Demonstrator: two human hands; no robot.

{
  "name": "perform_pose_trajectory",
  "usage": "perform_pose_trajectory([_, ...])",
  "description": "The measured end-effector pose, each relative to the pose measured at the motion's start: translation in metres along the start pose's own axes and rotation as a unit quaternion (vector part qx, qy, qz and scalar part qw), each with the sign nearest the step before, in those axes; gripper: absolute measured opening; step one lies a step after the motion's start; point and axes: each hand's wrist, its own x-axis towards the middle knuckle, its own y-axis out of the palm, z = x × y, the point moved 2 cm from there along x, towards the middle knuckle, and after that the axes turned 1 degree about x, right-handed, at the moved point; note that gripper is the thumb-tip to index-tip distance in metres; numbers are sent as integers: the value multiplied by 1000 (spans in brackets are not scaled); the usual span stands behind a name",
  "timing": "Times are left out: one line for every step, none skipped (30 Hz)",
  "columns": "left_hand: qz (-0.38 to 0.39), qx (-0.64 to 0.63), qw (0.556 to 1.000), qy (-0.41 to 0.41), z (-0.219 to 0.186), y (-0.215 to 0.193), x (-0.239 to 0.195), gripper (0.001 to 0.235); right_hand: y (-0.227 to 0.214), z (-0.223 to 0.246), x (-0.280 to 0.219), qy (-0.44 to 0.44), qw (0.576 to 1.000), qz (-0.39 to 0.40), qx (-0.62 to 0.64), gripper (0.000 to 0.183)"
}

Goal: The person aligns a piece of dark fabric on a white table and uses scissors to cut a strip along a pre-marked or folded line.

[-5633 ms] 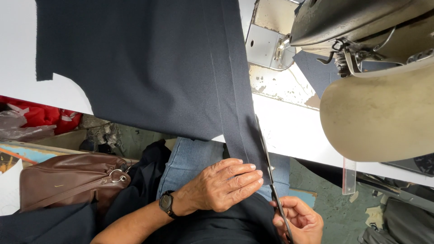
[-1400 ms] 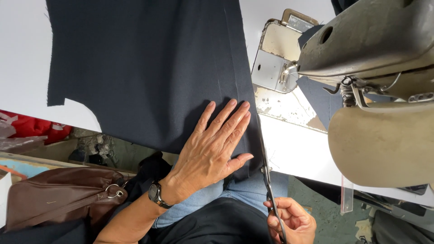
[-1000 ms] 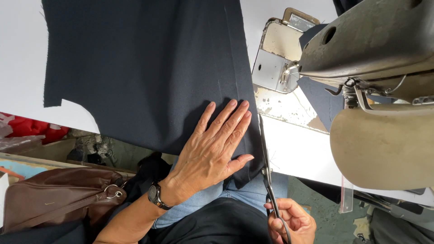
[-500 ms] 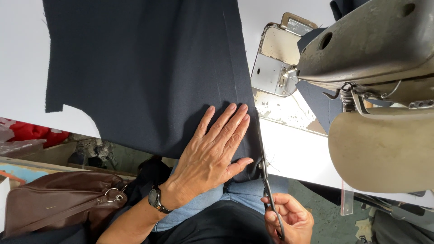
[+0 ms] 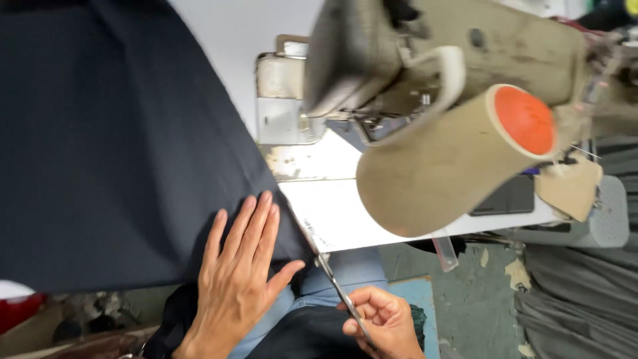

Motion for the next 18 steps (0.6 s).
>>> perform_pose_trajectory([-4, -4, 1000, 10, -4, -1, 0, 80, -10, -5, -5, -7, 1000, -7, 5, 35])
perform_pose_trajectory([-30, -6, 999, 12, -9, -3, -2, 70, -21, -11, -8, 34, 998, -44, 1, 33])
perform_pose_trajectory([-56, -8, 998, 13, -11, -6, -5, 62, -31, -18, -12, 74, 994, -81, -3, 33])
perform_pose_trajectory([-57, -7, 998, 12, -9, -6, -1, 62, -39, -23, -14, 74, 994, -79, -5, 33])
perform_pose_trajectory([-68, -13, 997, 23, -6, -6, 3, 48, -47, -29, -17, 74, 994, -82, 12, 36])
perform_pose_trajectory([-79, -19, 996, 35, -2, -6, 6, 34, -54, -35, -19, 76, 993, -85, 29, 40])
perform_pose_trajectory([-79, -17, 996, 34, 5, -2, 11, 34, -55, -35, -19, 76, 993, -83, 29, 40])
perform_pose_trajectory([-56, -24, 997, 37, 13, 2, 16, 39, -56, -35, -18, 74, 993, -85, 22, 40])
perform_pose_trajectory([-33, -30, 998, 39, 22, 7, 22, 45, -56, -34, -17, 73, 993, -88, 15, 41])
perform_pose_trajectory([-35, -28, 998, 38, 28, 5, 27, 45, -53, -29, -17, 72, 994, -85, 14, 41])
perform_pose_trajectory([-24, -1, 999, 39, 35, 4, 31, 56, -49, -25, -16, 75, 994, -79, 5, 38])
perform_pose_trajectory([-8, 24, 999, 36, 41, 3, 32, 67, -46, -22, -18, 85, 994, -74, -7, 35])
perform_pose_trajectory([-4, 24, 999, 31, 42, 5, 38, 67, -47, -17, -18, 90, 993, -71, -10, 35])
perform_pose_trajectory([-7, 21, 999, 35, 43, 2, 36, 68, -45, -12, -19, 44, 998, -31, -33, 32])
perform_pose_trajectory([-9, 19, 999, 40, 47, -1, 33, 69, -41, -8, -20, -3, 998, 11, -54, 30])
perform_pose_trajectory([-3, 30, 999, 24, 48, -1, 33, 69, -49, -14, -16, 7, 998, 28, -60, 30])
perform_pose_trajectory([-3, 10, 999, 30, 49, -1, 33, 72, -56, -18, -10, -23, 997, 31, -69, 34])
perform_pose_trajectory([1, -14, 999, 35, 47, 0, 29, 76, -65, -24, -11, -47, 995, 32, -76, 38])
